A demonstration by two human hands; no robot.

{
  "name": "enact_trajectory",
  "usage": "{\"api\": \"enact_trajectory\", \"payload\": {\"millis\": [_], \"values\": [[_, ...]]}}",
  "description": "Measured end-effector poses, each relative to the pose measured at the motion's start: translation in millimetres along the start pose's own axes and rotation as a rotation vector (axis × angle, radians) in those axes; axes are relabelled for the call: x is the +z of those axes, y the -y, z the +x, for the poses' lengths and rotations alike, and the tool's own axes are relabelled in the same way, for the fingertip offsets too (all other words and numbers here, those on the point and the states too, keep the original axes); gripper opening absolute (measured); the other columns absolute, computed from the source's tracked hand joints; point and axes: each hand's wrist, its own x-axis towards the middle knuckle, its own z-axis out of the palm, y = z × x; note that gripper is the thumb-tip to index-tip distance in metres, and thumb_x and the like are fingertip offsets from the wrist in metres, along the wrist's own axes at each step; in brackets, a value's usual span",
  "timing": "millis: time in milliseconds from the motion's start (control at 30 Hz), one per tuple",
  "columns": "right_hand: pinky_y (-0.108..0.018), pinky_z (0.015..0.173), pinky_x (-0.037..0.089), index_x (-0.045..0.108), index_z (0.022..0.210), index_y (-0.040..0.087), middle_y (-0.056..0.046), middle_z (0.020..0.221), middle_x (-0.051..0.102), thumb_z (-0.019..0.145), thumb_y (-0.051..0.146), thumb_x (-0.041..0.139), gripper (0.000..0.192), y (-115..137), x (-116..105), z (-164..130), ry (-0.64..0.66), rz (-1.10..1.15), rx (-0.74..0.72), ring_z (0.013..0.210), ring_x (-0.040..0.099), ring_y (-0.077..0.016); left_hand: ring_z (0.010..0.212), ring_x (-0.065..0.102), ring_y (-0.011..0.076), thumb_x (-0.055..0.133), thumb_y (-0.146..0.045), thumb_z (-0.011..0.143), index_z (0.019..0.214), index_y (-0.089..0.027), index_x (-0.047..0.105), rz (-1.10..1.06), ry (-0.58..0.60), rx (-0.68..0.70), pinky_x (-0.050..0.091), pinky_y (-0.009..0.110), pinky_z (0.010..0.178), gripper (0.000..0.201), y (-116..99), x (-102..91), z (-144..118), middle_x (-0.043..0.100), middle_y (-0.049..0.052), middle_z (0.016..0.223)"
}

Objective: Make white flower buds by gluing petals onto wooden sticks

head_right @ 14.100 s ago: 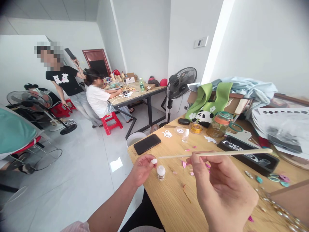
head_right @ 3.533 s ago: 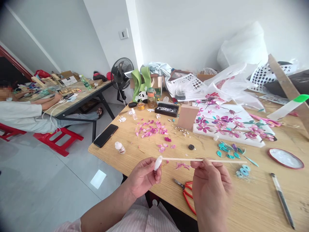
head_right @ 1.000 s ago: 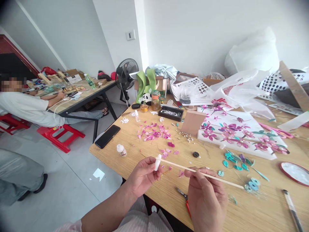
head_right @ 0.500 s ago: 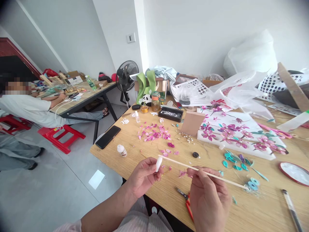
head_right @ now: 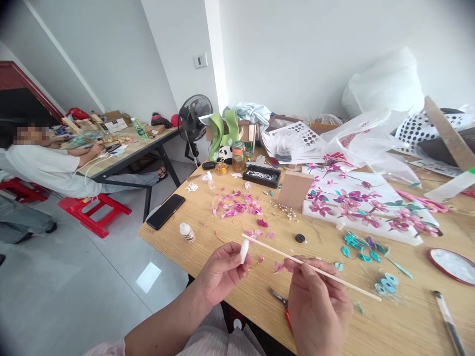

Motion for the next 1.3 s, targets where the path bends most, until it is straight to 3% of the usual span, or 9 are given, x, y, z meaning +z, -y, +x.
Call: {"api": "enact_trajectory", "payload": {"millis": [500, 1300], "values": [[-0.031, 0.066, 0.049, 0.066, 0.076, 0.019, 0.0, 0.071, 0.066, 0.066, 0.021, 0.075, 0.013, -8.3, -4.6, -1.9, 0.107, -0.026, -0.039, 0.07, 0.065, -0.0174, 0.063, 0.061, 0.0086, 0.088, -0.017, 0.061, 0.08, -0.009, 0.067, -0.082, -0.032, -0.038, 0.043, 0.017, 0.061, 0.029, 1.5, 4.4, -0.4, 0.072, 0.011, 0.076], [-0.032, 0.074, 0.048, 0.065, 0.074, 0.019, -0.001, 0.072, 0.069, 0.062, 0.02, 0.076, 0.017, -3.5, -3.7, -6.6, 0.119, -0.076, -0.144, 0.071, 0.065, -0.0167, 0.063, 0.06, 0.0084, 0.086, -0.015, 0.063, 0.08, -0.009, 0.068, -0.154, -0.016, -0.086, 0.044, 0.016, 0.06, 0.026, 3.0, 2.9, -2.0, 0.071, 0.012, 0.079]]}}
